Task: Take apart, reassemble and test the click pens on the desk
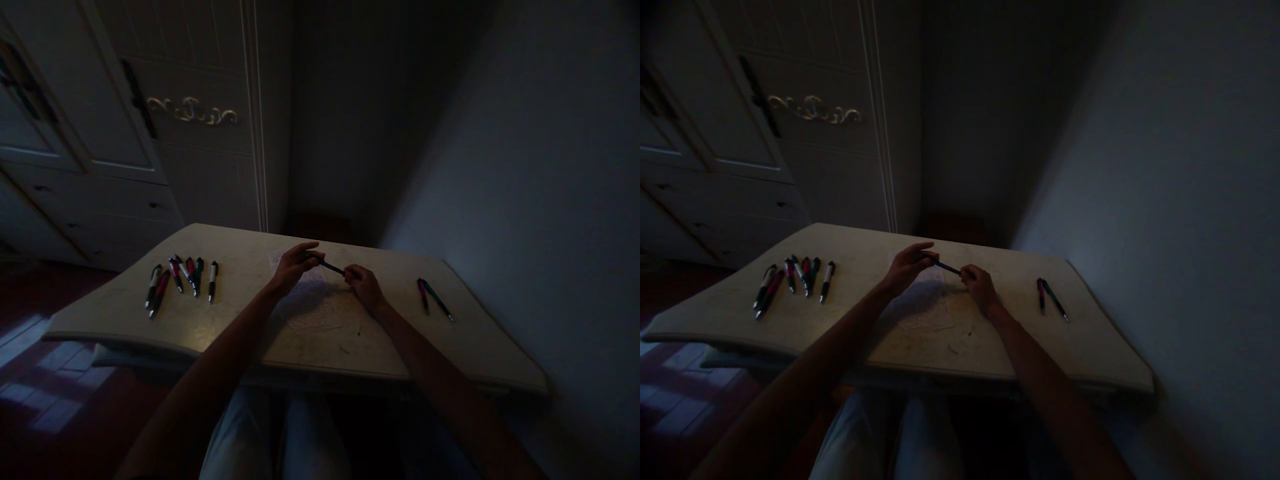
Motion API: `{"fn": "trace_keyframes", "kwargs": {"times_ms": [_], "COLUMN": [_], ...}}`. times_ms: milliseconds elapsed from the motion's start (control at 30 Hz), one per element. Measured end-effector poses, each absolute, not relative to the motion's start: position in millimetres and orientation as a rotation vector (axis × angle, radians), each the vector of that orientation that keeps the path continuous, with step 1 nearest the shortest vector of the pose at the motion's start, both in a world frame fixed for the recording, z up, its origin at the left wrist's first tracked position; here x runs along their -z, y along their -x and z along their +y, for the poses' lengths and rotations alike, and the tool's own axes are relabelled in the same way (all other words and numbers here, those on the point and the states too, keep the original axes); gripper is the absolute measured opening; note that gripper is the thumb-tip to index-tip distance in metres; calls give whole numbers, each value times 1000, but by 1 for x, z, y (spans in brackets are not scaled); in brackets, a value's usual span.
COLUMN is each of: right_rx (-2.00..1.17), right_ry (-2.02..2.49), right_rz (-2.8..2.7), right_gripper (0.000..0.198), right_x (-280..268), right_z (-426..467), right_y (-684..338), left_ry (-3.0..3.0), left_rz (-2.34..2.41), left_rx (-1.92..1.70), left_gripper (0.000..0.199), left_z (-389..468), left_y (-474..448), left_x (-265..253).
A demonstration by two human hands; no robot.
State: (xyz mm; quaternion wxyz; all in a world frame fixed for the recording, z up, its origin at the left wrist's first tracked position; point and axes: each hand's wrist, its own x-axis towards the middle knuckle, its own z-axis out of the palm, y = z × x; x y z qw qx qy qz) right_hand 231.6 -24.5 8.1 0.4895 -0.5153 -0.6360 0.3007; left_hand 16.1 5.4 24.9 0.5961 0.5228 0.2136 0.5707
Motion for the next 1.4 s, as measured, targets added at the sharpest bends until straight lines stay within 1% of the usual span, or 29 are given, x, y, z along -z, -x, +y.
{"fn": "trace_keyframes", "kwargs": {"times_ms": [133,267,400,533,700,867,1067,1200,1300,1400], "right_rx": [-777,-902,-915,-934,-1057,-1112,-1105,-1101,-1111,-1140], "right_ry": [1273,1210,1083,1013,1011,1020,1057,1067,1063,1037], "right_rz": [-1645,-1772,-1761,-1743,-1708,-1632,-1624,-1605,-1568,-1496], "right_gripper": [18,20,25,32,30,27,24,26,29,30], "right_x": [-10,-15,-25,-30,-27,-27,-28,-28,-28,-25], "right_z": [-31,-37,-42,-46,-49,-50,-53,-53,-53,-53], "right_y": [-229,-225,-216,-206,-199,-197,-196,-194,-194,-195], "left_ry": [-1170,-1097,-1057,-1111,-1222,-1233,-1234,-1227,-1222,-1222], "left_rz": [464,516,609,605,630,688,611,564,534,542], "left_rx": [-1352,-1384,-1394,-1325,-1297,-1337,-1316,-1322,-1314,-1315], "left_gripper": [53,53,55,50,59,49,41,40,46,66], "left_z": [2,1,2,-3,-15,-15,-13,-14,-15,-13], "left_y": [-17,-19,-20,-23,-31,-34,-34,-33,-33,-33], "left_x": [-30,-34,-35,-37,-42,-40,-36,-38,-38,-38]}}
